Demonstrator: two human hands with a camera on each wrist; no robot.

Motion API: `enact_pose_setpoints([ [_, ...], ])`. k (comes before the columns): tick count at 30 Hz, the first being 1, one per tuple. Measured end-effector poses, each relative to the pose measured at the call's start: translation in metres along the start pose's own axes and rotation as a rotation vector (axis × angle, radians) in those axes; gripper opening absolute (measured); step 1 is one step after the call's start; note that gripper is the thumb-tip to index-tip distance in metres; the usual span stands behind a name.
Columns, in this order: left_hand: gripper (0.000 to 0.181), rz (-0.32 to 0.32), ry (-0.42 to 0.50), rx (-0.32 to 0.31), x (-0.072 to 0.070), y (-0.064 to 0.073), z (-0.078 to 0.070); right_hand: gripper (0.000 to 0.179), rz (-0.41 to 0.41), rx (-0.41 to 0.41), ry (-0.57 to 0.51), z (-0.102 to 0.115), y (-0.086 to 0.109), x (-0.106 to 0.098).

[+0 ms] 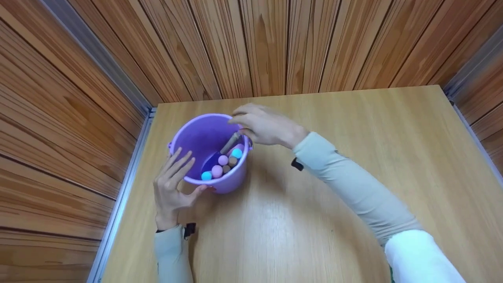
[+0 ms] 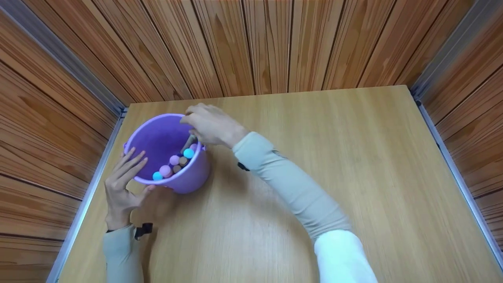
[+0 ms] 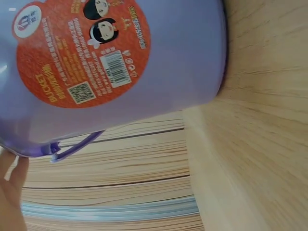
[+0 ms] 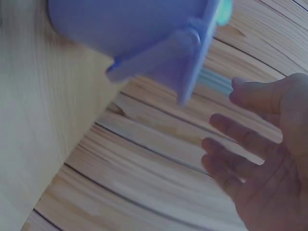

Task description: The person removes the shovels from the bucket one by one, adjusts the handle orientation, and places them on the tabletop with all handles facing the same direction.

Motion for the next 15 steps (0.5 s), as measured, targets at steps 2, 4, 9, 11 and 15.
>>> enact_pose_setpoints([
  [2,0.074,-0.033,0.008,0.026,-0.002,-0.002,0.0,0.041,0.031,-0.005,-0.028,0.003,-0.015,0.009],
  [4,0.075,-0.063,0.016,0.052,-0.002,-0.004,-0.001,0.039,0.068,-0.001,-0.057,0.004,-0.026,0.018],
  [9,0.074,-0.096,0.039,0.079,0.002,-0.007,-0.005,0.039,0.155,0.015,-0.142,0.002,-0.043,0.04],
  [11,0.074,-0.094,0.045,0.078,0.005,-0.008,-0.007,0.038,0.188,0.051,-0.18,0.0,-0.047,0.046],
  [15,0.073,-0.113,0.072,0.07,0.008,-0.007,-0.011,0.035,0.268,0.141,-0.194,-0.003,-0.051,0.053],
])
Point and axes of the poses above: each hand's wrist, its own y-axis away from the middle knuckle, its own x-axis out of the palm, z = x × y, the point moved 8 cm from there along -y, towards the middle knuckle, and after that the axes turned 12 degrees about -x, right-handed, at the moved point
